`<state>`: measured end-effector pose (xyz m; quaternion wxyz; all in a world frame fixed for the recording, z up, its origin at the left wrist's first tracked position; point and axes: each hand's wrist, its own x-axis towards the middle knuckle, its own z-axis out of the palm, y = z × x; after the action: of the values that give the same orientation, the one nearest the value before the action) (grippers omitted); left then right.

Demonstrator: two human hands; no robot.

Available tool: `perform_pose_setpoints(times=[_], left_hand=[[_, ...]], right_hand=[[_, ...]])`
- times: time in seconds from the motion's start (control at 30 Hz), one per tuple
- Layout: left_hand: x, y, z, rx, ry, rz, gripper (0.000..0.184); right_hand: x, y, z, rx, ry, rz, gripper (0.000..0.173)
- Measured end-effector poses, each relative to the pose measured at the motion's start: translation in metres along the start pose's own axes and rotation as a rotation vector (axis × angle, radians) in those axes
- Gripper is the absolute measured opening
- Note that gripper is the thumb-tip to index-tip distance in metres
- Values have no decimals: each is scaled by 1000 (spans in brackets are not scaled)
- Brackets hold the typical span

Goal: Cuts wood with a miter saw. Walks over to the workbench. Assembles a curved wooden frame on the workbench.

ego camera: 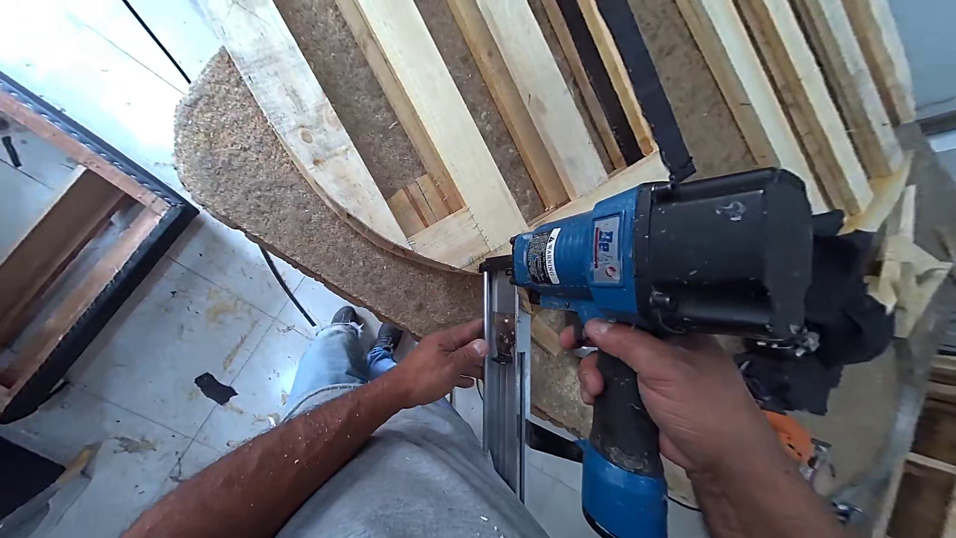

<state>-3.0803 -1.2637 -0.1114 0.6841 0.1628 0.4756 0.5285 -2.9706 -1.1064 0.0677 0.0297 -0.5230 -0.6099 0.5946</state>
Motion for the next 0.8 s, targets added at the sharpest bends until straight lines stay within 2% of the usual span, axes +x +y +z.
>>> perform_pose_setpoints(times=[0.1, 0.17, 0.2, 0.27, 0.37, 0.43, 0.5, 0.63, 0.8], left_hand=[[-26, 19, -34, 610, 281, 195, 34], [-34, 38, -70, 914, 509, 420, 30], [-31, 51, -88, 1042, 560, 540, 34], [-14, 81, -115, 1326, 518, 611, 55], [27, 107, -121, 1698, 347, 437, 89], [46, 104, -116, 1801, 253, 314, 98], [57, 99, -113, 1828, 245, 242, 103], [60, 89, -115, 1840, 280, 297, 99], [62, 91, -112, 1843, 322, 248, 112]], right_hand=[[-19, 15, -2, 20, 1, -66, 21], [-34, 31, -1, 50, 28, -97, 24], [-41, 40, 2, 72, 54, -95, 24], [-52, 57, 15, 100, 101, -59, 23], [-60, 78, 39, 135, 157, 2, 20], [-66, 90, 50, 162, 165, 31, 19], [-73, 96, 55, 183, 181, 45, 18], [-88, 107, 52, 219, 197, 22, 16], [-88, 114, 48, 219, 214, 3, 16]])
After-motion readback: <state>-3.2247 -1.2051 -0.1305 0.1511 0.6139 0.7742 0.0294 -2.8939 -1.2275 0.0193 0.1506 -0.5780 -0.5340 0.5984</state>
